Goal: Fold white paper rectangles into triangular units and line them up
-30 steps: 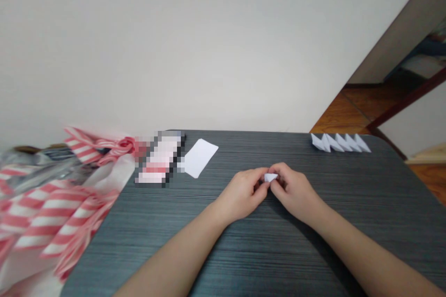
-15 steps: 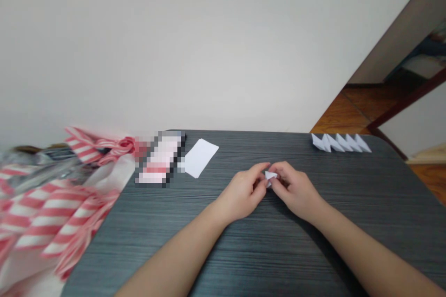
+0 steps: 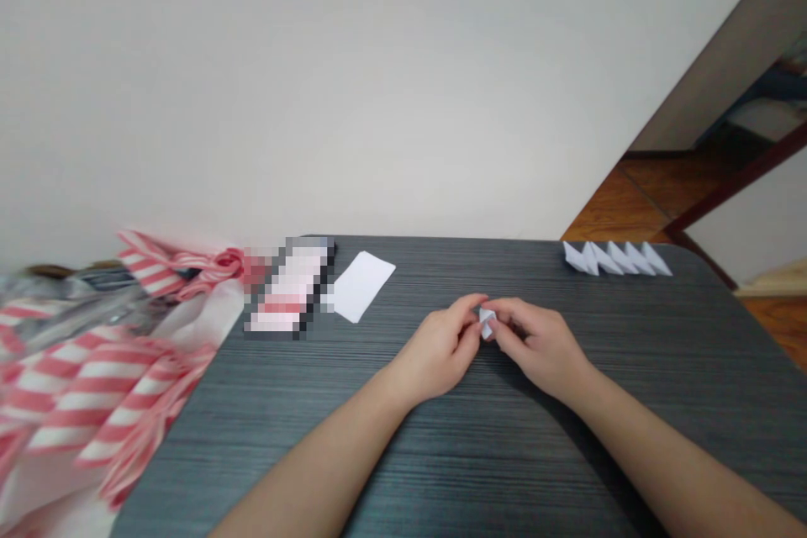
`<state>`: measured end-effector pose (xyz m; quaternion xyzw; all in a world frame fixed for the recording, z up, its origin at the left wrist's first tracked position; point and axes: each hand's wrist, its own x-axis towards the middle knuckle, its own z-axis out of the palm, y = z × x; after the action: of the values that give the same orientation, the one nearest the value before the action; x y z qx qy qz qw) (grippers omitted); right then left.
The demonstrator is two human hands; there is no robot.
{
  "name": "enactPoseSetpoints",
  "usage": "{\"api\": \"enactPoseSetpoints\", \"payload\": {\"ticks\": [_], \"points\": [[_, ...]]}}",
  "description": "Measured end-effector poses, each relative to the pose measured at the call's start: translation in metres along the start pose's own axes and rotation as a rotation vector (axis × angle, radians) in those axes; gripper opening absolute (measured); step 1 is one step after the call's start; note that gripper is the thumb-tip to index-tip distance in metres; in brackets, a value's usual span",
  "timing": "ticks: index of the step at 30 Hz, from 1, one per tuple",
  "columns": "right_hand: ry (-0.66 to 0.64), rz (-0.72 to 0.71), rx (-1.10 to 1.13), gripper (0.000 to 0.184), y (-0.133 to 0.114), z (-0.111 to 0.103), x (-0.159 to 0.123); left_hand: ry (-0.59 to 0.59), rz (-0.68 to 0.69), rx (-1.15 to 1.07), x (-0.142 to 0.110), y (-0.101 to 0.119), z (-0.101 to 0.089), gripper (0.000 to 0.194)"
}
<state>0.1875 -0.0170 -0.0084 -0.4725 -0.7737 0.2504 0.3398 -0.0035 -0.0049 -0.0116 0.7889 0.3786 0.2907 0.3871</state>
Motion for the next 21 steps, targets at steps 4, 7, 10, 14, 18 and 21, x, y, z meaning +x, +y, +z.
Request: {"api": "enactPoseSetpoints", "payload": {"ticks": [4, 7, 10, 14, 18, 21], "points": [[0.002, -0.011, -0.020, 0.020, -0.0014, -0.0008, 0.0010, -0.007, -0.024, -0.034, 0.0010, 0.0050, -0.0017, 0.027], [-0.010, -0.028, -0.031, 0.021, -0.0008, -0.0009, 0.0009, -0.014, -0.036, -0.037, 0.0015, 0.0067, -0.0029, 0.027], [-0.021, -0.044, -0.050, 0.022, 0.0007, 0.0004, 0.0002, 0.003, -0.028, 0.003, 0.0015, 0.0066, -0.0030, 0.027], [-0.048, -0.028, -0.029, 0.025, 0.0013, 0.0033, -0.0010, 0.018, -0.023, 0.044, 0.0013, 0.0060, -0.0017, 0.025], [-0.094, 0.007, 0.016, 0.026, -0.0011, 0.0051, -0.0017, 0.044, -0.036, 0.082, 0.0010, 0.0059, -0.0006, 0.026], [-0.098, 0.016, 0.035, 0.023, -0.0019, 0.0057, -0.0018, 0.042, -0.053, 0.099, 0.0011, 0.0057, 0.0001, 0.025]]}}
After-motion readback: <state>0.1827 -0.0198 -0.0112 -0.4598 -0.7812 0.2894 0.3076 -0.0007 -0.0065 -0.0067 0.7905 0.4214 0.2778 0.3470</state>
